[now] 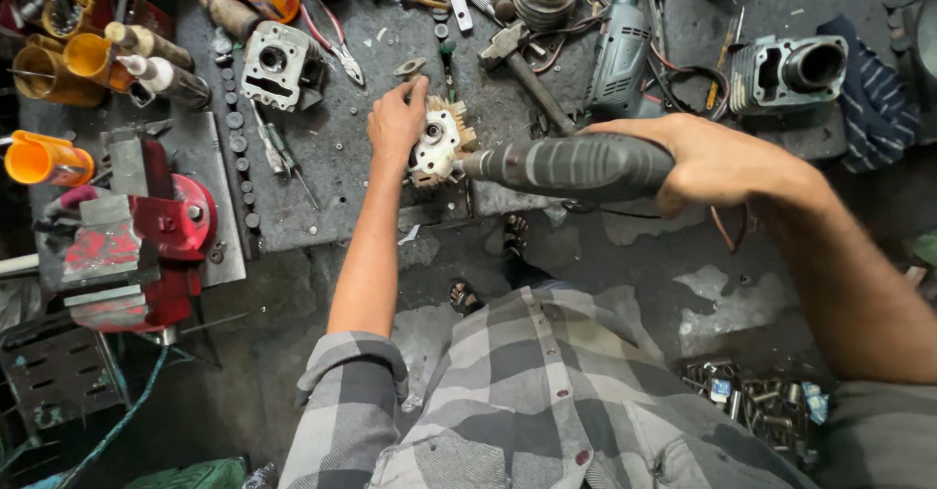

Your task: The person picks up small engine cylinder heads from a cluttered workbench and uses a handheld rotary die grinder to grind and clean their surfaces, repositioning each head by hand to work different areas before setting it down and moving to the next one.

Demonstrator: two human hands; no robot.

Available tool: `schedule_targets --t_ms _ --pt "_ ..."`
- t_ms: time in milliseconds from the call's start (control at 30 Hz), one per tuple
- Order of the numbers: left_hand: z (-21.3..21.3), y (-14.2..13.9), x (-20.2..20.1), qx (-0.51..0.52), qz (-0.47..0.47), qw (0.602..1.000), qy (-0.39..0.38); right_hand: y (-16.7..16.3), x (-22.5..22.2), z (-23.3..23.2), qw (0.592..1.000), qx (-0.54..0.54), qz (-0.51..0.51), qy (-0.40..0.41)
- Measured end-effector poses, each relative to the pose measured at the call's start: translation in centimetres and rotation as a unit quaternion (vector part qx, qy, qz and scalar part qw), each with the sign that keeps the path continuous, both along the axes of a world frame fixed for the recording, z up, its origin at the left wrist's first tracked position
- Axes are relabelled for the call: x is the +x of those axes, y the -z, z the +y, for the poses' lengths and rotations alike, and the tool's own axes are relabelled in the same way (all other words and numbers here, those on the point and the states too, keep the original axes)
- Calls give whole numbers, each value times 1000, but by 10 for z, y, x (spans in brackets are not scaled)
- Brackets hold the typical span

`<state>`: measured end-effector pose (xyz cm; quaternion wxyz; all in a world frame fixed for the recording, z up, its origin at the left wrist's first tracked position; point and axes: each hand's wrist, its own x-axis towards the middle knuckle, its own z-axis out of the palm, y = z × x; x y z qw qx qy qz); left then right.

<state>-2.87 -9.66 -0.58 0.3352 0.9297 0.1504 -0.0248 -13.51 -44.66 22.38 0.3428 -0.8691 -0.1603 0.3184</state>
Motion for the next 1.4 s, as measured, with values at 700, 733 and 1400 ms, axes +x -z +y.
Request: schedule_targets --t_ms 700,733,1400 --pt "3 18 3 -7 37 999 -36 197 -181 25 910 293 -149 254" --pt "3 16 3 -6 39 999 -28 188 -183 32 917 268 -148 257" --pt "-6 -7 28 53 49 988 137 274 -157 3 923 300 -195 145"
